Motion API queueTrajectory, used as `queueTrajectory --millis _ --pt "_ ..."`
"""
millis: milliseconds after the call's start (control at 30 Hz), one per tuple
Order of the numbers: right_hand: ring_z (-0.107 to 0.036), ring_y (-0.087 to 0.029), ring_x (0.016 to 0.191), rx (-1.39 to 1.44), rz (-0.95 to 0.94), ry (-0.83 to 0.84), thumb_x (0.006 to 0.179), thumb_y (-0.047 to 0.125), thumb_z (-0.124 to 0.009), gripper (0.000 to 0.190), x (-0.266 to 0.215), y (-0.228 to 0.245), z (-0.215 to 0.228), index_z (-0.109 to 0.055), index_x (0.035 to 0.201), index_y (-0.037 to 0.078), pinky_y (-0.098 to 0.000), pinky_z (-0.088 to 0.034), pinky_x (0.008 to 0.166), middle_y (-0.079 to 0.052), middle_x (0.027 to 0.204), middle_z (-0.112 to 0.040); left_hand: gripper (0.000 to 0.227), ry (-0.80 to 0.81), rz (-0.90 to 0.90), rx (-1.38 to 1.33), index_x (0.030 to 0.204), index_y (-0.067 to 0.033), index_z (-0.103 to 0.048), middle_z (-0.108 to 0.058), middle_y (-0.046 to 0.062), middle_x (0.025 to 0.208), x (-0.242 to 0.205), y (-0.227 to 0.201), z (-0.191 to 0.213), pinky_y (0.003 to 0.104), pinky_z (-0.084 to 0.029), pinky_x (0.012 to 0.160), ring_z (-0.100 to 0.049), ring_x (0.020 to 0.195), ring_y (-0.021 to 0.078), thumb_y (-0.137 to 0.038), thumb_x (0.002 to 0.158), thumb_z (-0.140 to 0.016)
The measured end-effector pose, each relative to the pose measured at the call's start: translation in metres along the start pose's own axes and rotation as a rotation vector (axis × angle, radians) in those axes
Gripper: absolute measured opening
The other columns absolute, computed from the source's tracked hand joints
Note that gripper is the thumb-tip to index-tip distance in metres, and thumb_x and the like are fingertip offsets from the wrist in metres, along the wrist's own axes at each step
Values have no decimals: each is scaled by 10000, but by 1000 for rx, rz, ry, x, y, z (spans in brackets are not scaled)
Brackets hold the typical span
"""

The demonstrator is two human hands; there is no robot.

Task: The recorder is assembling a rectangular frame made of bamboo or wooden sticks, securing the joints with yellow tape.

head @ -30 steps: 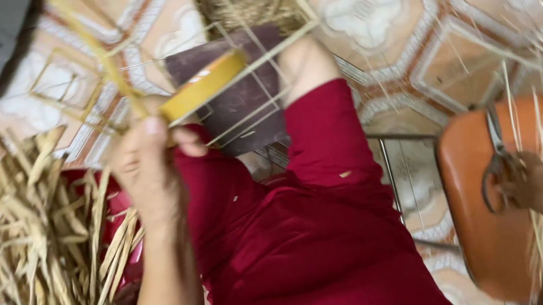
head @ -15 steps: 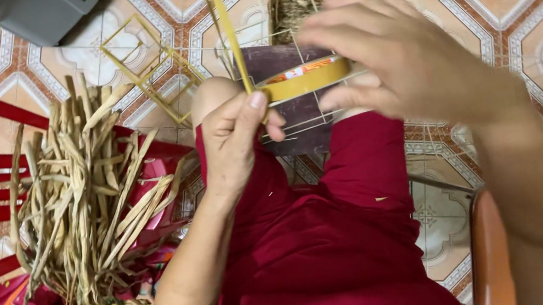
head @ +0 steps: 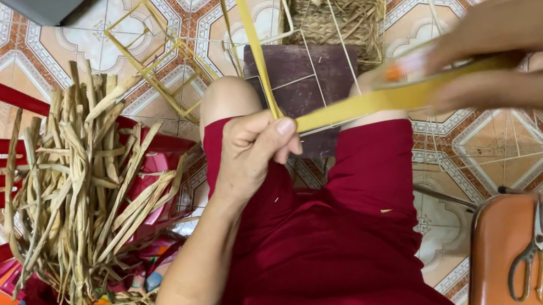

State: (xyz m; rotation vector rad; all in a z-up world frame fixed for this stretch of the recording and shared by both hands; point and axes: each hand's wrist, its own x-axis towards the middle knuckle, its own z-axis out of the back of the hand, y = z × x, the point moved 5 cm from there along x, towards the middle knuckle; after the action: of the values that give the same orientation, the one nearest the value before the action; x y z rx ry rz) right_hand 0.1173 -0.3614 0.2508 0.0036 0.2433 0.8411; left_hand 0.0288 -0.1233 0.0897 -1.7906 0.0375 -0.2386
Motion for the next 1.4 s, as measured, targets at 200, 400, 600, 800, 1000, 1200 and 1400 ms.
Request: queueTrajectory --millis 200,400,600,800,1000,1200,1400 --pt "-698 -130 611 205 -245 -33 842 367 -780 428 -85 -118 -79 -774 1135 56 -271 -580 569 -94 775 -765 320 87 79 -19 836 -10 -724 -657 8 696 -1 0 1 236 -463 594 -573 628 64 -197 1061 -596" --pt "-599 -123 504 239 -307 -248 910 311 -773 319 -63 -57 -45 -795 1059 30 -273 -426 437 -90 679 -721 303 86 96 73 837 -10 -733 -712 33 744 -4 -11 2 223 -518 634 -635 662 80 -170 1052 -591" --pt "-596 -96 529 232 -156 -479 862 293 -847 288 -58 -62 -69 -805 1010 50 -253 -407 462 -47 713 -715 228 42 55 77 931 13 -723 -740 55 839 -6 -31 -2 248 -597 722 -706 758 106 -140 1050 -604" --pt "-645 -58 590 601 -76 -636 1006 323 -760 241 -50 -82 -133 -766 1061 88 -191 -459 485 -34 837 -745 319 -235 -152 450 1023 5 -554 -666 97 1033 -4 -85 -15 306 -618 851 -710 953 167 -231 911 -737" --pt "-626 -71 663 1156 39 -998 1061 401 -662 357 -23 -80 -233 -747 1117 58 -205 -502 554 -67 889 -726 261 28 -666 1060 1067 18 -657 -682 155 1064 18 -134 -85 384 -599 851 -698 1027 325 -77 839 -743" --pt "-708 -177 856 1578 37 -1301 1082 403 -639 365 0 -29 -222 -671 1055 40 -328 -606 790 -96 973 -727 97 300 -374 1336 1054 12 -633 -580 99 724 40 -94 -93 364 -481 444 -604 558 183 -13 961 -642" --pt "-598 -87 628 1479 -100 -1147 1076 506 -548 477 39 -9 -208 -640 973 50 -213 -516 556 8 787 -633 236 79 -614 1267 954 12 -523 -584 134 793 49 -111 -91 370 -505 514 -635 616 251 -183 936 -657"
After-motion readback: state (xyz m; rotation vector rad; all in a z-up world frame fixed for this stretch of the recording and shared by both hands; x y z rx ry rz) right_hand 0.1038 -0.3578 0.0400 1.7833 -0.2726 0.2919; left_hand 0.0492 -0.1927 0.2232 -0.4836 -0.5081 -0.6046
